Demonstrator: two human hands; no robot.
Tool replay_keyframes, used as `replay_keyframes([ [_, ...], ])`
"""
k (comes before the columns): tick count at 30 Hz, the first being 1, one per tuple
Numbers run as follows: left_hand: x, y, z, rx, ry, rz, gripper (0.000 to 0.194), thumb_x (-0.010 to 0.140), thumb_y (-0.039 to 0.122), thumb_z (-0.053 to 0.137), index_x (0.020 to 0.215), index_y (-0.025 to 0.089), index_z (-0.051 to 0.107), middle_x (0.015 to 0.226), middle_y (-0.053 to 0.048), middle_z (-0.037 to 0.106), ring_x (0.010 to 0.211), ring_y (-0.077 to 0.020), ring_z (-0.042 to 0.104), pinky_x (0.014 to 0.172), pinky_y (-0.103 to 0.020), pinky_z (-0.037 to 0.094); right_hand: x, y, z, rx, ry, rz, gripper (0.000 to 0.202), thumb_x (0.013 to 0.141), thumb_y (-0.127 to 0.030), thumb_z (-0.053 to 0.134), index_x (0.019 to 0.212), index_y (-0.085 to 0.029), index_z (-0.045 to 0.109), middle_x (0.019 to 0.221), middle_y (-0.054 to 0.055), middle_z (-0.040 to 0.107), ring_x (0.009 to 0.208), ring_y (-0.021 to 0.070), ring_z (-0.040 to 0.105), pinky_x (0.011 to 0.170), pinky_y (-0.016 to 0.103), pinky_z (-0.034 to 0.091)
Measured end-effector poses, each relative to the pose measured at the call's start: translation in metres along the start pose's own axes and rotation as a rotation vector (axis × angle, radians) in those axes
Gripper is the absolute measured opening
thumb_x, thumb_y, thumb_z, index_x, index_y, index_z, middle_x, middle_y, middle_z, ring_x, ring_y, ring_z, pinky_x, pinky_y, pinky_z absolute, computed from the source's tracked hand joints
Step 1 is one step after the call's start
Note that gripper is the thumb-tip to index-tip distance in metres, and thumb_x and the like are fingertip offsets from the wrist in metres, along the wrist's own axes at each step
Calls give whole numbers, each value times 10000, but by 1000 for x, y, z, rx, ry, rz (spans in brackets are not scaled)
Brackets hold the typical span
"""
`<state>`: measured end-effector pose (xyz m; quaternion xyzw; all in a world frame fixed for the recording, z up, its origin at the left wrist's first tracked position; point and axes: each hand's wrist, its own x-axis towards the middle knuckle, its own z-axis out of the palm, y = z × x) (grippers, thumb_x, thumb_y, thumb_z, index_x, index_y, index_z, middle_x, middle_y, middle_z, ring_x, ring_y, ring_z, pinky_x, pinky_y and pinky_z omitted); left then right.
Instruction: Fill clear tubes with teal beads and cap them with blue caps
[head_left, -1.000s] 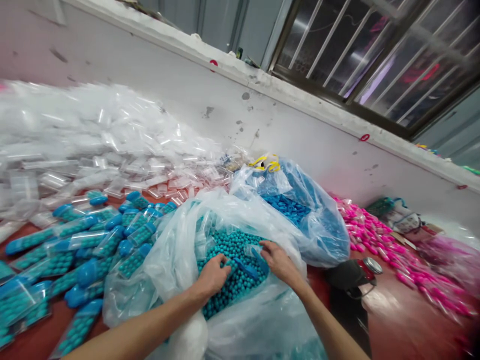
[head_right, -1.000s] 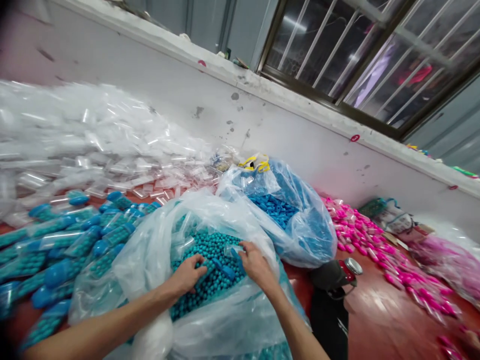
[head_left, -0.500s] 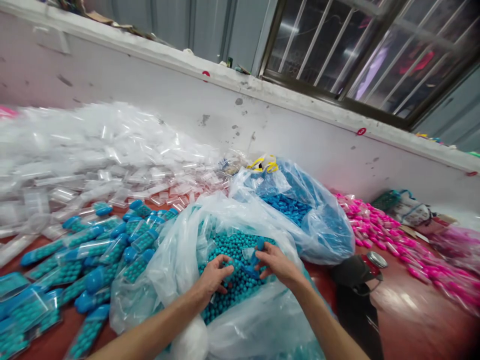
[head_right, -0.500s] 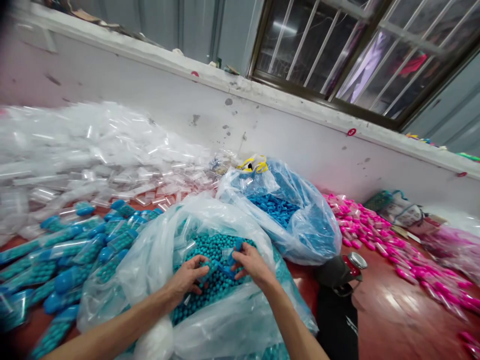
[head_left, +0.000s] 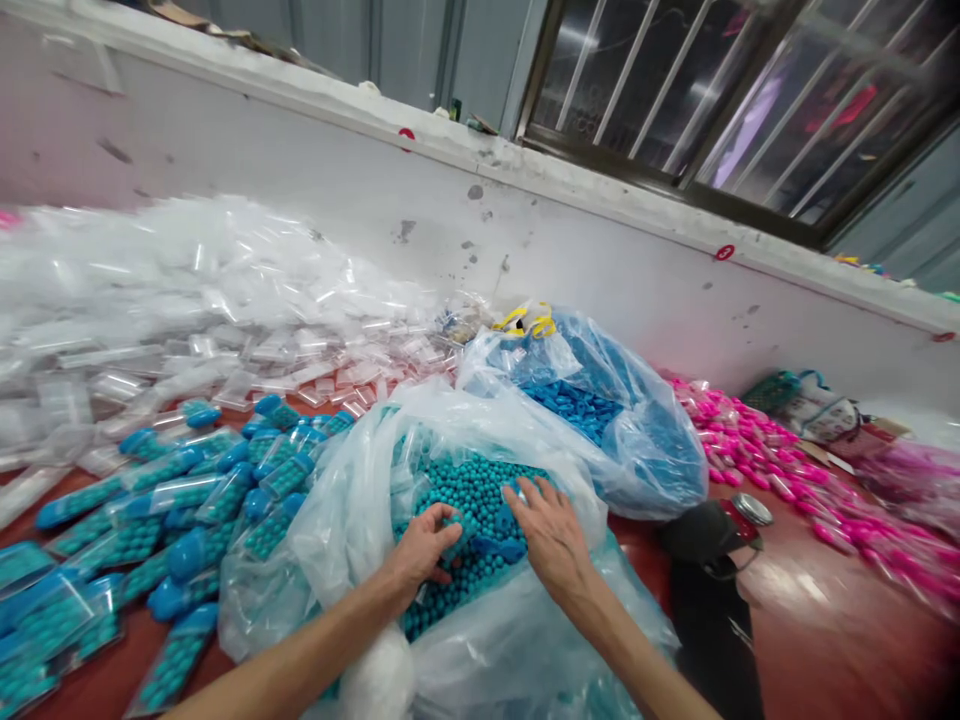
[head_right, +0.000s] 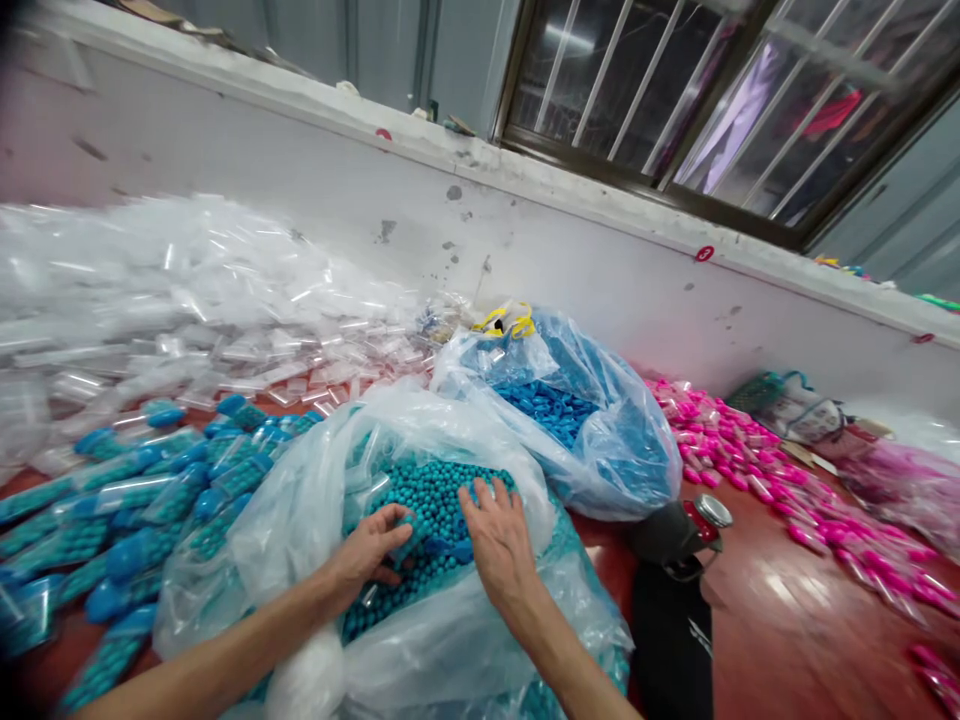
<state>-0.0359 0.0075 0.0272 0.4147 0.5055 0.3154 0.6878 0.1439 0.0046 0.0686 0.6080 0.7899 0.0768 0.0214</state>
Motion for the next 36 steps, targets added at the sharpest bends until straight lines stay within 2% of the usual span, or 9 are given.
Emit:
replay_keyframes([
  [5, -1, 1, 2, 14, -4, 20, 345, 635, 436, 572, 850, 202, 437, 715, 42, 503, 559, -104, 544, 375, -166, 394, 22, 6, 16, -57, -64, -234, 262, 847, -110, 416, 1009, -190, 606, 1277, 109, 486, 1236, 323, 333, 961, 536, 275],
  [9, 5, -5, 3, 35, -34, 84, 348, 659, 471, 532, 829, 197, 401, 668, 46, 532, 464, -93, 545, 337, -163, 371, 26, -1, 11, 37, -52, -112, 230, 836, -68, 386, 939, -136, 580, 958, 130, 640, 968, 247, 564, 839, 371, 394],
  [12, 10, -10, 3, 84, -48, 150, 346, 683, 495, 492, 814, 193, 385, 596, 57, 527, 335, -71, 464, 283, -162, 288, 21, -10, 4, 387, -69, -64, 149, 852, -187, 420, 938, -176, 541, 749, 51, 633, 722, 180, 593, 649, 262, 408],
  [14, 11, -11, 3, 89, -36, 182, 352, 685, 497, 492, 824, 191, 386, 576, 67, 507, 314, -58, 429, 278, -161, 264, 18, -13, 2, 743, -107, -36, 162, 865, -298, 397, 849, -191, 518, 624, -2, 571, 583, 138, 542, 543, 227, 378],
  [17, 10, -9, 2, 57, -65, 220, 383, 662, 490, 533, 854, 192, 390, 605, 75, 484, 346, -51, 437, 302, -161, 297, 18, -9, 0, 1194, -347, 36, 335, 864, -446, 311, 662, -203, 423, 428, -72, 380, 363, 85, 343, 389, 204, 287],
  [19, 7, -7, 2, 40, -106, 243, 399, 646, 487, 556, 862, 194, 392, 637, 78, 466, 357, -44, 438, 310, -163, 318, 19, -5, -2, 1318, -487, 52, 390, 831, -529, 319, 612, -211, 369, 384, -88, 328, 319, 68, 268, 340, 198, 235],
  [26, 7, -9, 4, 86, -155, 302, 342, 700, 444, 527, 893, 194, 397, 704, 64, 463, 360, -23, 424, 305, -144, 297, 15, -2, -3, 1575, -690, 146, 359, 769, -573, 426, 727, -237, 308, 395, -138, 285, 313, 45, 130, 299, 156, 134],
  [29, 6, -10, 4, 113, -160, 302, 355, 721, 423, 507, 970, 192, 402, 770, 39, 506, 355, -21, 417, 308, -152, 299, 14, -5, 3, 1559, -674, 173, 306, 781, -518, 408, 717, -234, 315, 386, -137, 287, 307, 48, 143, 299, 158, 189],
  [36, 3, -5, -1, 177, -71, 314, 433, 746, 394, 483, 1115, 175, 430, 801, 19, 529, 354, -9, 358, 344, -171, 315, 16, 12, 8, 1141, -449, 170, 153, 763, -324, 467, 694, -205, 400, 411, -108, 375, 328, 45, 290, 322, 156, 204],
])
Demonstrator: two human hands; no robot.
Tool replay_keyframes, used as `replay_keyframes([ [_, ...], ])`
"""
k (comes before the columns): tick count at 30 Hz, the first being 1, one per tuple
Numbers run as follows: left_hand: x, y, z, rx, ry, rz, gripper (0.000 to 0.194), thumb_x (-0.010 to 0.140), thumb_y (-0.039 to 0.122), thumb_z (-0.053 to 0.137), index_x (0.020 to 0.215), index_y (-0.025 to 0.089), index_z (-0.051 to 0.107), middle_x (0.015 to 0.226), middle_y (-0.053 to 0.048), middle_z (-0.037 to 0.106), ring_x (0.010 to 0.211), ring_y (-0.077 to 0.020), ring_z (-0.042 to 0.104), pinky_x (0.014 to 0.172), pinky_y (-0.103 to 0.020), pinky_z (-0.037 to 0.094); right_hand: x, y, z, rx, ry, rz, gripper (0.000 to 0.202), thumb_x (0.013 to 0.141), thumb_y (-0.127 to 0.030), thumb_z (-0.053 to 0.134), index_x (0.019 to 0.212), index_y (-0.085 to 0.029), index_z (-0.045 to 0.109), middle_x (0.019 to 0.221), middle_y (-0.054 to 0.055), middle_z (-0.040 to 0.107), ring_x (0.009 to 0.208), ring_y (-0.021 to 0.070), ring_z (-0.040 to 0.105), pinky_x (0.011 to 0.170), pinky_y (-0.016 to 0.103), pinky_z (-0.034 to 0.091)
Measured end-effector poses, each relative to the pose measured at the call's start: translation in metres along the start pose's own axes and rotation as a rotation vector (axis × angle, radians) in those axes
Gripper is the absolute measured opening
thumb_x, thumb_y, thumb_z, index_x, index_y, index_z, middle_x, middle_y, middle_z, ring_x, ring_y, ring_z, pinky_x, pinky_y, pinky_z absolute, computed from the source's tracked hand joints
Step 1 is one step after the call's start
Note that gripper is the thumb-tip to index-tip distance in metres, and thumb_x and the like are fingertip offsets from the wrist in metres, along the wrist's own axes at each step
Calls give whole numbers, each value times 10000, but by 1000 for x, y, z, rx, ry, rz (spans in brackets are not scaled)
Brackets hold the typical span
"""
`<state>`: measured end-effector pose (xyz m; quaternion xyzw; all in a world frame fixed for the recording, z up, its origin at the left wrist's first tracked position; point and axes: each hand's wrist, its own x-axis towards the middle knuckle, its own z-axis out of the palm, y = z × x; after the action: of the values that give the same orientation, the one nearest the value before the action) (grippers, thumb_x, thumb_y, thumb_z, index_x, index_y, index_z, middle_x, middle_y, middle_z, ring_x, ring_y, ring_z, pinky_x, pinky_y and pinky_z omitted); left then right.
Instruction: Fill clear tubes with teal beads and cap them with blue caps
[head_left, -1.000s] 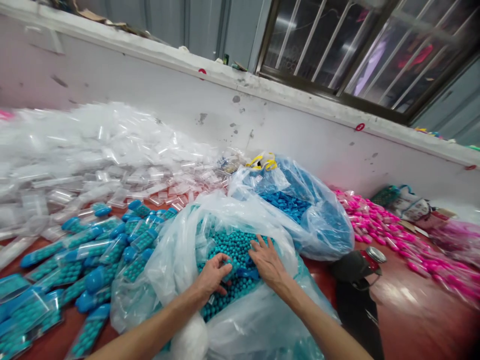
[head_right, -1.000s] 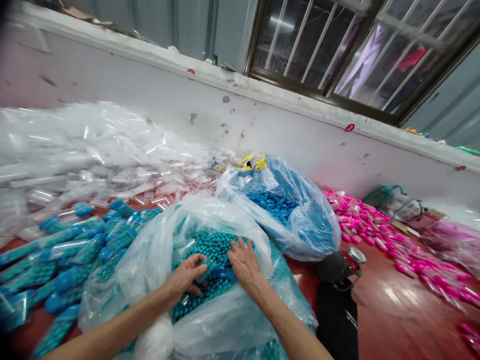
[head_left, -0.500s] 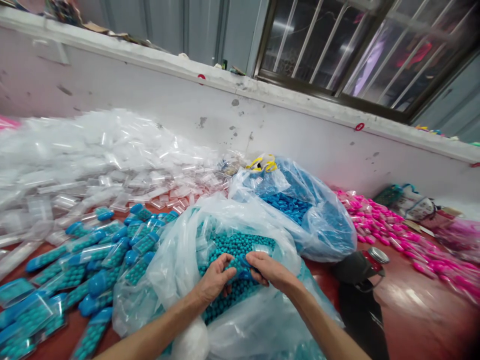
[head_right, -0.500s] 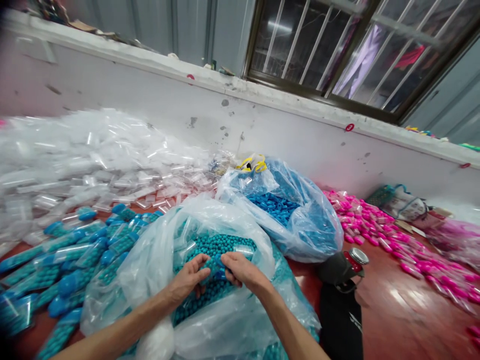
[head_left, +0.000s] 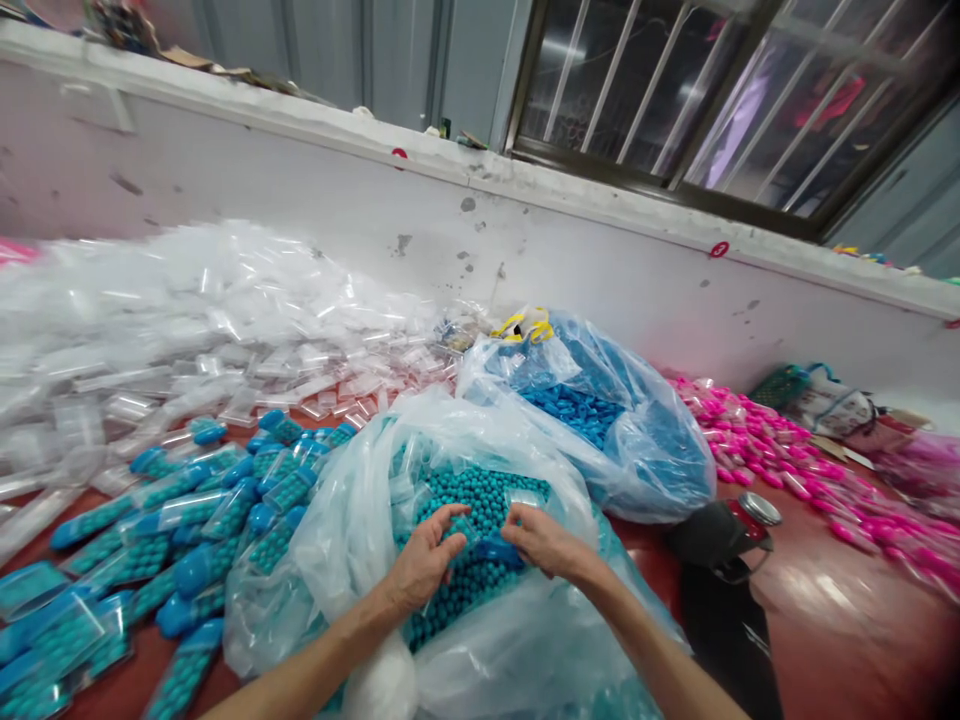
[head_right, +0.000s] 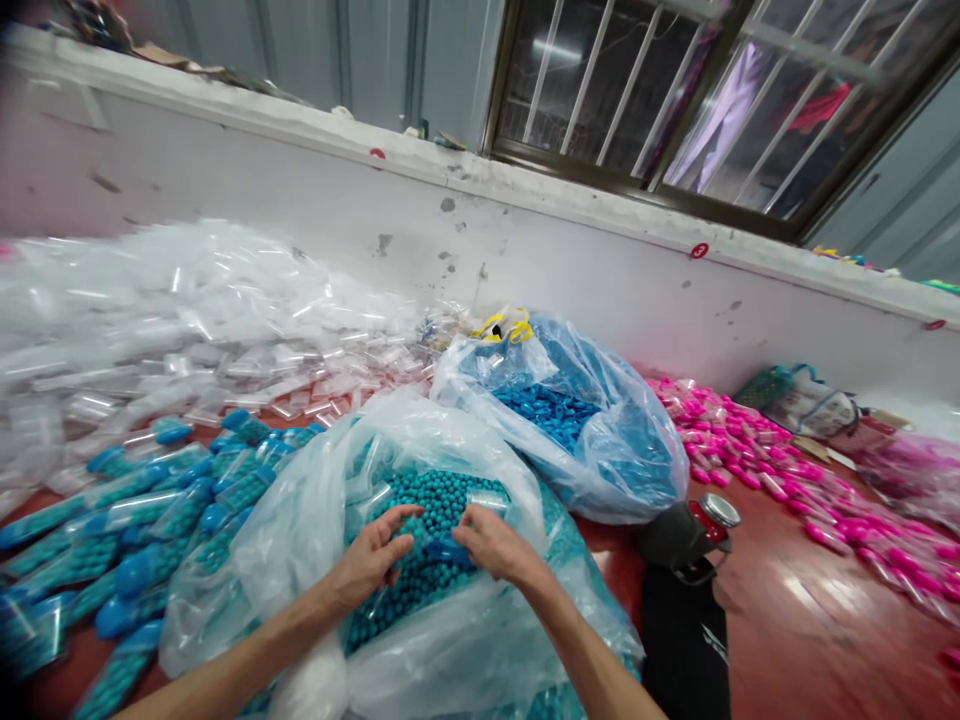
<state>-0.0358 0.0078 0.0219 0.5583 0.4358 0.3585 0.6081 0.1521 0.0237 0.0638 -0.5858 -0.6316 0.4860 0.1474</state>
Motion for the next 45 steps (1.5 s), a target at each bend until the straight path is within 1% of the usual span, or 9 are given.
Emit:
replay_keyframes([
  [3, 4, -2, 1, -52, -41, -29, 530, 723, 467, 503, 1144, 162, 402, 804, 2, 541, 369, -38, 430, 331, -179, 317, -1, -4, 0, 264, 9, 7, 250, 776, -443, 444, 709, -225, 342, 389, -130, 318, 306, 47, 224, 307, 158, 227],
  [8, 6, -6, 5, -147, -46, -21, 591, 698, 495, 547, 1168, 175, 385, 769, 15, 530, 392, -49, 466, 339, -172, 339, 1, -14, 19, 598, -167, 22, 422, 656, -599, 541, 699, -218, 365, 372, -143, 319, 290, 25, 150, 295, 157, 266],
  [15, 3, -8, 6, -152, -9, -16, 580, 725, 444, 530, 1213, 173, 374, 636, 56, 486, 348, -52, 420, 318, -175, 292, 8, -15, 23, 568, -241, 42, 397, 666, -562, 561, 694, -200, 401, 347, -144, 316, 272, 20, 165, 281, 151, 316],
  [21, 4, -8, 12, -89, 146, -11, 385, 712, 345, 513, 1053, 172, 475, 576, 93, 380, 305, -23, 315, 305, -173, 269, 14, -12, 29, 446, -253, 43, 388, 719, -563, 517, 697, -210, 357, 342, -150, 285, 273, 27, 171, 266, 134, 299],
  [25, 3, 3, 7, -143, 139, -75, 448, 709, 401, 508, 1089, 177, 433, 546, 94, 409, 300, -52, 379, 294, -175, 265, 10, -18, 24, 588, -205, 20, 381, 708, -539, 564, 751, -203, 390, 493, -110, 400, 340, 25, 314, 277, 116, 291],
  [29, -1, 16, -1, -248, 80, -121, 547, 688, 483, 526, 1120, 178, 383, 502, 92, 445, 319, -81, 438, 304, -170, 290, -2, -22, 20, 769, -120, -94, 413, 616, -433, 681, 853, -182, 453, 736, -36, 487, 570, 72, 520, 396, 171, 449],
  [35, -10, 28, 5, -90, 9, -96, 376, 714, 395, 529, 1018, 209, 409, 571, 96, 435, 316, -43, 371, 303, -160, 305, -6, -23, 30, 450, 292, -137, 391, 675, -323, 577, 1015, -189, 437, 814, 6, 540, 517, 115, 542, 393, 245, 454],
  [40, -17, 25, 11, -66, 91, -55, 424, 752, 402, 498, 1117, 222, 376, 625, 77, 429, 379, -47, 334, 338, -165, 317, -22, -31, 31, -4, 246, -367, 176, 804, -268, 447, 906, -183, 563, 822, 34, 600, 779, 169, 569, 697, 298, 467],
  [45, -17, 23, 12, -108, 112, 94, 479, 744, 350, 524, 1178, 181, 412, 824, -1, 554, 644, -113, 504, 638, -230, 432, -32, -25, 49, -156, 164, -321, 777, 605, -277, 679, 1280, -157, 314, 1186, 125, 488, 1036, 258, 502, 844, 372, 425],
])
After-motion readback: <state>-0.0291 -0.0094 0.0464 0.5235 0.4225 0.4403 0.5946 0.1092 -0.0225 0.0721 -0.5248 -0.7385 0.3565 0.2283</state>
